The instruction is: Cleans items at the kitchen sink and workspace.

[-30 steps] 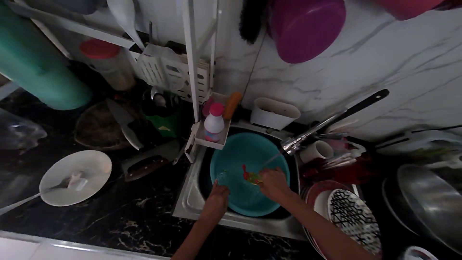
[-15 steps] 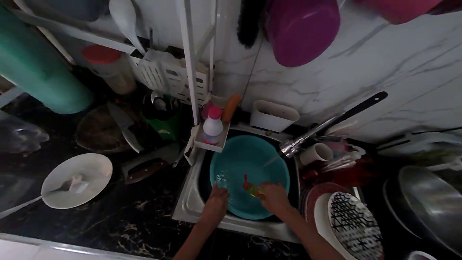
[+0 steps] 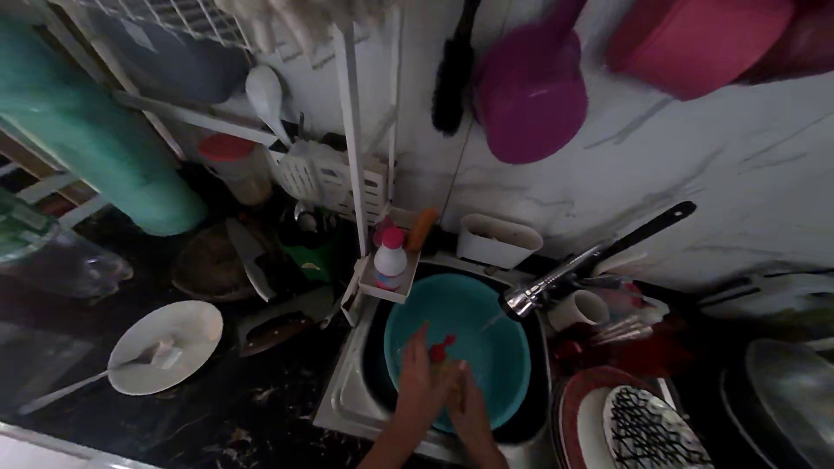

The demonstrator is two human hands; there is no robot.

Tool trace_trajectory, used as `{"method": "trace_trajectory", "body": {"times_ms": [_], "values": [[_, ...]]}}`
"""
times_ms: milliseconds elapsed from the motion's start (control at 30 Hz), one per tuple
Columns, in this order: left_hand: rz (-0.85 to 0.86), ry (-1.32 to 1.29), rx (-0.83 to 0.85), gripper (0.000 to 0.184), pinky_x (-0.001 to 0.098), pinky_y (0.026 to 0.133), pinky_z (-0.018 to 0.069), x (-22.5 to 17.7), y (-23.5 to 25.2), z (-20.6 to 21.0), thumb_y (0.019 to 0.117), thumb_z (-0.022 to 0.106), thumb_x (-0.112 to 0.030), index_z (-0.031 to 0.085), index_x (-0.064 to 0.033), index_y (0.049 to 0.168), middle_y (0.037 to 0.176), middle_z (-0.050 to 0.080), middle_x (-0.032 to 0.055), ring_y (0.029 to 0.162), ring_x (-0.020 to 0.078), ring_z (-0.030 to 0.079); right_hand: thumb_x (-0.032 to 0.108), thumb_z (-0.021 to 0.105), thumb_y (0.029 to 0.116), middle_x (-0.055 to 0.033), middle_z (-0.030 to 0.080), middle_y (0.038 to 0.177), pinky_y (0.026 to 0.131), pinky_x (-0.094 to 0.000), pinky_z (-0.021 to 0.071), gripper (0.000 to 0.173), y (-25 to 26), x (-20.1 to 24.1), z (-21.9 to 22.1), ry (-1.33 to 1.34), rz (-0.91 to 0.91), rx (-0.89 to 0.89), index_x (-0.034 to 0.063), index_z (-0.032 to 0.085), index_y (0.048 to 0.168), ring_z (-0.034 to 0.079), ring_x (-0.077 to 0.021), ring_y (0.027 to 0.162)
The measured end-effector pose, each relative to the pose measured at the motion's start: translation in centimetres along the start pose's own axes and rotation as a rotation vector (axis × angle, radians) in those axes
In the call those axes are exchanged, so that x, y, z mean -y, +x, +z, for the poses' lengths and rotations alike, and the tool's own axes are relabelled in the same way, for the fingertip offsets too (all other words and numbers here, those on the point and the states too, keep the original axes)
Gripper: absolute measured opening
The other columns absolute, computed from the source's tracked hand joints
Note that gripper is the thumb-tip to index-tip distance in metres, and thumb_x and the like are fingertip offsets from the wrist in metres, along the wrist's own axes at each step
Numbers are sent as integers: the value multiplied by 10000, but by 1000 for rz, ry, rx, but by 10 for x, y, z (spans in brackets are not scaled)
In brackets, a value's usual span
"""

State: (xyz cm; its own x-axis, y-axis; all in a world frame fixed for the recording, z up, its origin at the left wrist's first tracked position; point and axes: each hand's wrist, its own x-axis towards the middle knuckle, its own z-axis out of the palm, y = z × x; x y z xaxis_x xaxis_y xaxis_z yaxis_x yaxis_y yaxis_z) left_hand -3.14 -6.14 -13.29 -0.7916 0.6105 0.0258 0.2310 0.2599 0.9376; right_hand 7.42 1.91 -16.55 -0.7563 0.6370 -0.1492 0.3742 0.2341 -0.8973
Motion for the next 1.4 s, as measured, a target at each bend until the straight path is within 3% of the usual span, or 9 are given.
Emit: {"method": "trace_trajectory", "body": {"times_ms": [67,233,400,633,800,867,967,1133,1400], "values": [[-67,-71,-5,1001,437,989,537,-20,8,10,854,795,-424,262,29,1570,1485,477,250,1232,305,603,43,640,918,-309,605,1306,1027,-448,525,552,-6,5,12,17,0,-46,-149,473,1408,633,-340,1191],[-110,-326,-72,736,329,758,598,-28,16,15,998,627,-146,191,62,1553,1289,632,204,859,171,711,19,617,950,-304,604,1298,992,-456,546,508,-9,13,21,45,-66,-157,-137,462,1408,649,-337,1157],[-39,-214,-60,1000,374,823,598,-21,8,19,890,777,-256,128,52,1585,1355,595,222,974,213,707,8,638,933,-360,573,1337,1084,-433,483,577,-10,22,20,-6,-79,-123,-217,413,1415,606,-385,1243],[-22,-374,-119,679,316,711,611,-18,11,16,1001,474,-24,90,118,1544,1270,639,205,800,139,715,-52,567,963,-371,577,1309,1057,-428,500,462,-16,38,27,68,-40,-172,-224,435,1371,617,-394,1208],[124,-563,-67,559,325,852,612,-17,8,9,1032,438,-56,187,149,1486,1213,637,173,984,159,709,-49,579,948,-344,601,1258,1011,-343,527,500,-7,42,30,126,-137,-199,-238,392,1371,650,-283,1152],[227,-502,-188,597,327,983,553,-22,7,-4,1021,533,-115,258,172,1466,1286,600,209,1161,170,641,18,621,950,-320,621,1214,957,-325,561,521,17,50,27,169,-280,-260,-224,403,1357,676,-234,1098],[340,-251,-466,671,342,1112,440,-23,28,-41,980,651,-264,362,144,1427,1435,490,258,1353,199,490,138,616,993,-302,536,1347,1046,-301,519,638,69,98,11,338,-428,-284,-188,308,1447,597,-187,1238],[277,-35,-531,798,574,1056,439,-27,98,-79,867,761,-288,394,87,1469,1447,459,327,1321,440,471,156,616,1012,-196,537,1423,1054,-394,521,611,139,175,-2,309,-448,-95,-10,316,1518,588,-210,1268],[190,78,-438,712,557,1068,450,-10,117,-76,860,784,-203,463,109,1414,1333,557,332,1254,444,549,133,503,1075,-249,537,1450,1129,-458,445,489,176,178,5,-83,-230,322,-3,387,1530,554,-314,1331]]}}
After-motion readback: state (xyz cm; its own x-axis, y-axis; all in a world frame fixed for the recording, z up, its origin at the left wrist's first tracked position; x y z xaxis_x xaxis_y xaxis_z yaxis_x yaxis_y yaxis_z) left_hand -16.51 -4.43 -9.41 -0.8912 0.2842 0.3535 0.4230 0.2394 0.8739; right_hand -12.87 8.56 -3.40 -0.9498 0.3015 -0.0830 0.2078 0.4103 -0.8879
